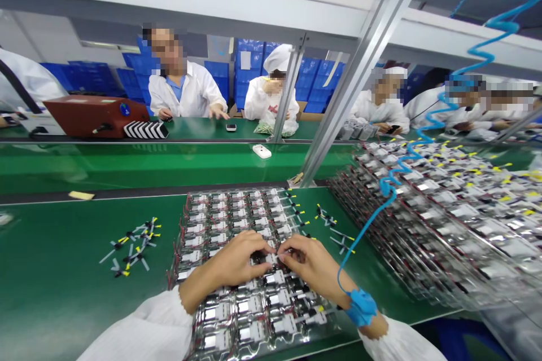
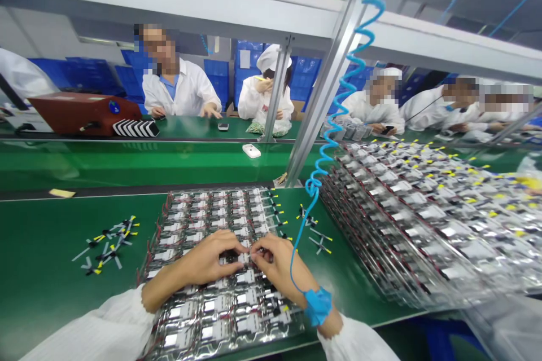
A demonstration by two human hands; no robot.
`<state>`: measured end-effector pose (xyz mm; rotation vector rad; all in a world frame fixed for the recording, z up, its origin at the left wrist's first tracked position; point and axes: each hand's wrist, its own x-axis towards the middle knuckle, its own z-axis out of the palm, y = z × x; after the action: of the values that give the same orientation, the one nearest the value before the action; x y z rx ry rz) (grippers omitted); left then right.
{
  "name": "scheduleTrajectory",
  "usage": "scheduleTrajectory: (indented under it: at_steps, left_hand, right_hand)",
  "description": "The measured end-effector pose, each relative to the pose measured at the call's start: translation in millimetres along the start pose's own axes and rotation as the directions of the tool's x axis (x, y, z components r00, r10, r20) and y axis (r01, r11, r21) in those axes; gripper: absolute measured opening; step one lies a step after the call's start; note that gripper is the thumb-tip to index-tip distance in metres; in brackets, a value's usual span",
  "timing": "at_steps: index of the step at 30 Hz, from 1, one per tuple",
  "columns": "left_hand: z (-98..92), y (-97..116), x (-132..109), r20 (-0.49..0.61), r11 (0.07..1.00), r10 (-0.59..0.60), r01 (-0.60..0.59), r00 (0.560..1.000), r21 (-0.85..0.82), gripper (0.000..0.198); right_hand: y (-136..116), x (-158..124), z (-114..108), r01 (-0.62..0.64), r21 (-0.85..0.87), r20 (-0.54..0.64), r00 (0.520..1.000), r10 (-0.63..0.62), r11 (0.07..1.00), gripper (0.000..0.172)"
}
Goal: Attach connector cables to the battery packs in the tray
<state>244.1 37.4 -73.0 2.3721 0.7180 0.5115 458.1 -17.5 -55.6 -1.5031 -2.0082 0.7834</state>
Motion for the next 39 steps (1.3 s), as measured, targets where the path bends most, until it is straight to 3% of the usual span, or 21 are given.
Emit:
scheduleTrajectory:
  at_steps: [34, 39]
  left_hand:
    - [-2.5, 5.7, 0.7, 0.035, 0.999, 0.017, -0.018, 0.999, 0.040, 0.022]
    - [-2.0, 3.9, 1.2, 0.044, 0.998, 0.029, -0.031, 0.999, 0.050, 0.023]
  right_hand:
    - [-4.1, 4.8, 0.0, -0.114, 0.004, 0.062, 0.992, 0.114, 0.993, 0.013]
    - [-6.5, 3.8, 0.7, -0.131, -0.026, 0.028, 0.991, 0.132, 0.991, 0.013]
